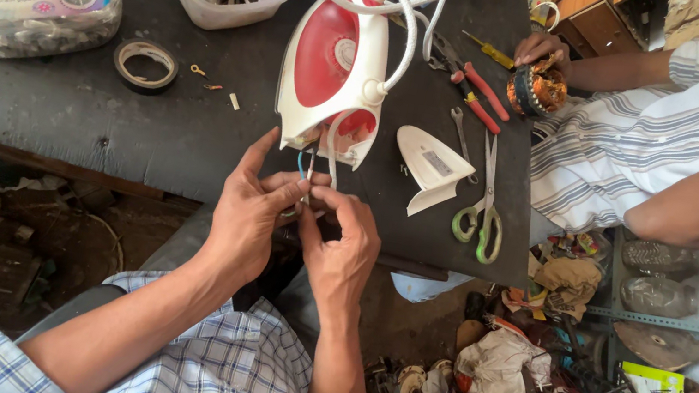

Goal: The person repairs a disassembled electric iron by cutting the power cord with scissors and stripping the wire insulation. They then insert the exposed wire ends into the internal terminals of the iron and secure them by hand.

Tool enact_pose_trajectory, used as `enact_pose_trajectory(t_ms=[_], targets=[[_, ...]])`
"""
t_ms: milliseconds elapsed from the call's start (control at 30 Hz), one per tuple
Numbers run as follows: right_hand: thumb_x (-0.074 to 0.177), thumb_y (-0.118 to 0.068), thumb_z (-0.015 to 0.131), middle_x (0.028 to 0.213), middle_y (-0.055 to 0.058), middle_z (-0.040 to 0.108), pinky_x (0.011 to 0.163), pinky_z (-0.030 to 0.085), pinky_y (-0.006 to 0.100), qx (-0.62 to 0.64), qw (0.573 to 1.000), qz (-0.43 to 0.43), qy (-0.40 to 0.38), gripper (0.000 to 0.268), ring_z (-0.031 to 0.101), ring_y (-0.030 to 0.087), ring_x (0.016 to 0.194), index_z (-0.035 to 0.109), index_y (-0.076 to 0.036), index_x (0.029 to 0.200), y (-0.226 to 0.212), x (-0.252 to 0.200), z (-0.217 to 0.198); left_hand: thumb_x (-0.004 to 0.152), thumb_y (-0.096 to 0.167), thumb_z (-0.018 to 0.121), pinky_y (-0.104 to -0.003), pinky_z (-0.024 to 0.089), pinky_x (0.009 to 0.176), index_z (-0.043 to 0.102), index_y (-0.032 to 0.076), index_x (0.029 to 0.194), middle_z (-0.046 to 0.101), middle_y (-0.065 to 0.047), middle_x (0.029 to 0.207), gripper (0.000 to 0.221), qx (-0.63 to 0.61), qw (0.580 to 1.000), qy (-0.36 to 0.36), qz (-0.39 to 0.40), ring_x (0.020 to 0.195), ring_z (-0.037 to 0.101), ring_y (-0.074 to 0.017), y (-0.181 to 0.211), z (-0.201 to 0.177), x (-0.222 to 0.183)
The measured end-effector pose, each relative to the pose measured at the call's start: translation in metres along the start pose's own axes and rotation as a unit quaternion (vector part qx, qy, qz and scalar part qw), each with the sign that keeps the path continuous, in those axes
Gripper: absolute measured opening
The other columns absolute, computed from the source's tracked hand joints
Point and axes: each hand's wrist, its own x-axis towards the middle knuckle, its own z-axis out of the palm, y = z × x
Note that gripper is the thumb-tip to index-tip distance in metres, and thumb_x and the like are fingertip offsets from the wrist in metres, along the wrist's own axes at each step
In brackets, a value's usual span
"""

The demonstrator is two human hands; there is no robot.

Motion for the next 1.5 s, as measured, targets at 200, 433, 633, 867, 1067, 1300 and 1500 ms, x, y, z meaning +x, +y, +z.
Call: enact_pose_trajectory(t_ms=[200,433,633,867,1067,1300,1500], targets=[[0.081,0.003,0.079,0.097,0.006,0.076,0.076,0.058,0.032,0.013,1.000,0.018,-0.001,0.027,0.073,0.020,0.084,0.073,-0.006,0.106,-0.007,0.004,-0.004,0.091,-0.003,0.063,-0.033,0.063,0.072,0.017,0.007,0.162,0.076,-0.018,0.095,0.086,0.004,1.000,0.004,0.001,0.077,0.074,-0.0211,-0.001,0.005,0.000],[0.078,0.000,0.078,0.104,0.008,0.071,0.089,0.055,0.039,-0.070,0.990,-0.119,-0.021,0.039,0.068,0.029,0.101,0.066,-0.007,0.114,-0.011,0.003,-0.017,0.092,-0.005,0.062,-0.032,0.061,0.069,0.026,0.003,0.161,0.076,-0.017,0.094,0.078,0.008,1.000,0.007,-0.009,0.077,0.074,-0.0196,0.004,0.007,-0.001],[0.082,0.002,0.075,0.111,0.009,0.068,0.091,0.055,0.041,-0.112,0.971,-0.208,-0.046,0.039,0.068,0.031,0.105,0.065,-0.009,0.118,0.008,0.007,-0.028,0.092,-0.004,0.062,-0.033,0.063,0.076,0.032,0.001,0.159,0.076,-0.016,0.094,0.074,-0.035,0.999,-0.012,-0.003,0.083,0.075,-0.0200,0.005,0.014,0.004],[0.084,-0.003,0.081,0.107,-0.002,0.070,0.087,0.055,0.039,-0.159,0.953,-0.242,-0.084,0.032,0.069,0.023,0.100,0.070,-0.014,0.112,0.036,0.022,-0.042,0.088,-0.004,0.068,-0.035,0.060,0.087,0.021,0.008,0.162,0.070,-0.021,0.112,0.088,0.020,0.999,-0.035,-0.018,0.100,0.072,-0.0226,0.012,0.012,-0.003],[0.081,0.006,0.074,0.112,0.003,0.070,0.092,0.057,0.040,-0.092,0.965,-0.197,-0.149,0.037,0.068,0.028,0.107,0.070,-0.011,0.113,0.032,0.026,-0.041,0.086,0.003,0.069,-0.032,0.059,0.089,0.014,0.009,0.162,0.072,-0.017,0.119,0.094,0.061,0.997,-0.035,-0.040,0.106,0.072,-0.0204,0.022,0.001,-0.014],[0.076,0.014,0.065,0.121,0.008,0.067,0.097,0.057,0.041,-0.070,0.971,-0.169,-0.153,0.044,0.066,0.032,0.115,0.066,-0.007,0.114,0.025,0.029,-0.045,0.091,0.002,0.070,-0.029,0.055,0.075,0.030,0.005,0.162,0.070,-0.010,0.095,0.082,0.096,0.993,-0.063,-0.012,0.085,0.068,-0.0152,0.014,-0.003,-0.003],[0.079,0.015,0.060,0.121,0.008,0.068,0.096,0.057,0.040,-0.088,0.967,-0.183,-0.153,0.037,0.068,0.031,0.115,0.067,-0.005,0.109,0.022,0.046,-0.058,0.086,0.001,0.068,-0.028,0.059,0.069,0.028,0.007,0.158,0.070,-0.009,0.087,0.083,0.093,0.994,-0.051,-0.030,0.077,0.070,-0.0155,0.017,0.006,0.001]])
